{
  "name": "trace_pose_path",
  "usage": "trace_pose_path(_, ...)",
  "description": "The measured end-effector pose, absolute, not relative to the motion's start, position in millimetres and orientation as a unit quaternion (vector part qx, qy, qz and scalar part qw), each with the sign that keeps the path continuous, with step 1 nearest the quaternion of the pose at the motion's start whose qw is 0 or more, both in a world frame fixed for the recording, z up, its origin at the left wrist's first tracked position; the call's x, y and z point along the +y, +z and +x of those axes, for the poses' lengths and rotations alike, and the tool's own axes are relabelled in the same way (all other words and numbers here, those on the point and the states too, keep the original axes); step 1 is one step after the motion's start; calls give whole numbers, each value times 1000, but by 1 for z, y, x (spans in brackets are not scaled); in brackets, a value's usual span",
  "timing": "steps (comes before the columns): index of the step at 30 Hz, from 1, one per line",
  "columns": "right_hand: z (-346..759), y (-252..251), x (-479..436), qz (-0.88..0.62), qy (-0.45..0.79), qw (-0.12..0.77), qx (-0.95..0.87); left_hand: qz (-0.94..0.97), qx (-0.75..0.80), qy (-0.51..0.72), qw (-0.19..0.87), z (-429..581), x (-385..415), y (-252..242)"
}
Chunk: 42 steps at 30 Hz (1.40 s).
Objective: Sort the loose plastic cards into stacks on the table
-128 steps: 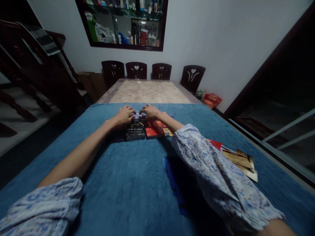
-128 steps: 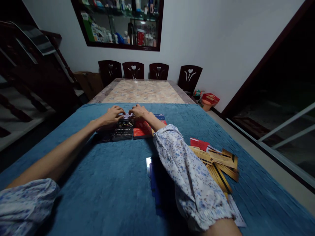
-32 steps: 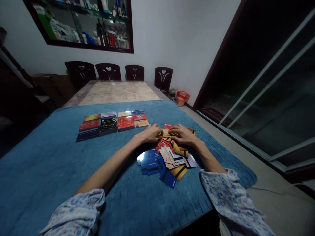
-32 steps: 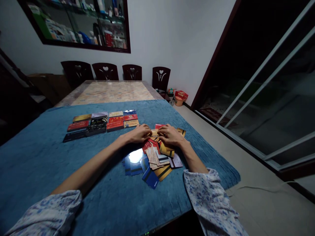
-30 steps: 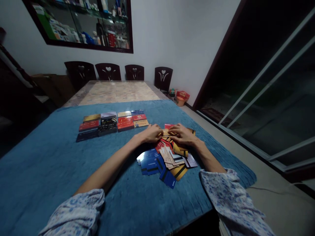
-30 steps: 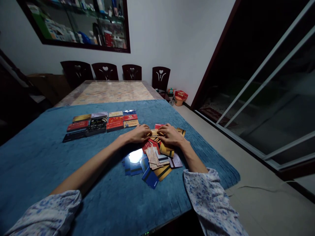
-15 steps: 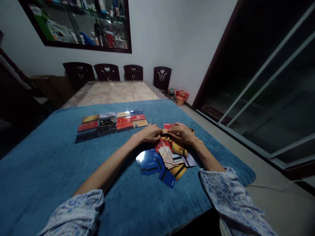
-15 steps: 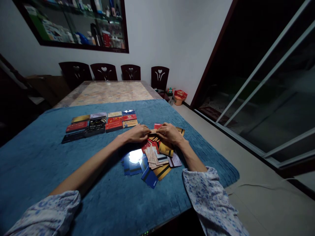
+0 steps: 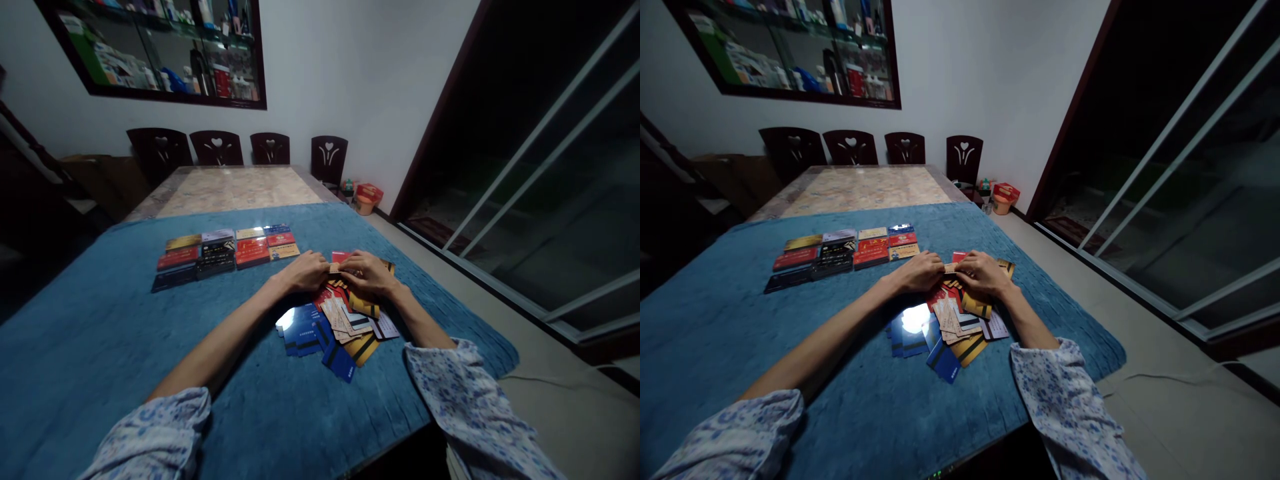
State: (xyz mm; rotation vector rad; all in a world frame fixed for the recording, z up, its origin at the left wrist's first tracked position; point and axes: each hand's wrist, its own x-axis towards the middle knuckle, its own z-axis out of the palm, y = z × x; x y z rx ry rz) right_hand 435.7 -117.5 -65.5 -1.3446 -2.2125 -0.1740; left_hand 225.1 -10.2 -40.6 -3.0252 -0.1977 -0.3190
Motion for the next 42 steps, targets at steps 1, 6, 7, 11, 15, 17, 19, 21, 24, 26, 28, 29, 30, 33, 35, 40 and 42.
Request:
trace_pose_path(1,436,-66,-118,-499,-64,272,-820,-991,-63,-106,44,224,-10,-40)
trace_pose_path(6,437,-64,-117,-492,-77,289,-817,-991,-49,-120,37,221,-12,-36)
trace_pose_path(7,437,-64,-117,-489,-81,294,-817,-991,-44,-123,37,221,-12,-36)
trace_pose_path(11,437,-65,-117,-489,-97,310,-810,-988,-39,-145,37,221,-10,-35)
trace_pose_path(15,440,-70,-114,-505,-118,328,-790,-984,-55,-171,15,221,-7,-38)
trace_pose_path(17,441,-73,-113,-508,-119,331,-786,-980,-66,-187,-12,220,-5,-39)
trace_pose_path(19,443,-74,-111,-512,-114,331,-784,-976,-77,-198,-41,219,-4,-40)
trace_pose_path(21,443,-75,-111,-516,-107,333,-782,-973,-84,-202,-70,219,-3,-40)
trace_pose_path(24,441,-74,-112,-525,-95,337,-776,-968,-89,-207,-110,219,-1,-41)
trace_pose_path(26,439,-73,-113,-536,-87,334,-770,-965,-92,-208,-130,219,1,-42)
trace_pose_path(28,438,-72,-114,-551,-81,327,-764,-963,-93,-208,-144,219,2,-44)
trace_pose_path(29,437,-71,-115,-557,-78,324,-761,-962,-93,-209,-151,219,3,-44)
trace_pose_path(30,437,-70,-115,-560,-75,323,-759,-961,-92,-211,-157,219,3,-44)
trace_pose_path(33,435,-68,-117,-556,-63,331,-760,-957,-95,-217,-168,219,3,-45)
trace_pose_path(35,434,-67,-117,-546,-60,338,-764,-955,-99,-222,-169,219,3,-45)
trace_pose_path(40,434,-67,-117,-548,-77,319,-770,-957,-111,-221,-151,218,3,-48)
trace_pose_path(42,435,-68,-116,-549,-73,308,-774,-959,-117,-217,-142,218,3,-48)
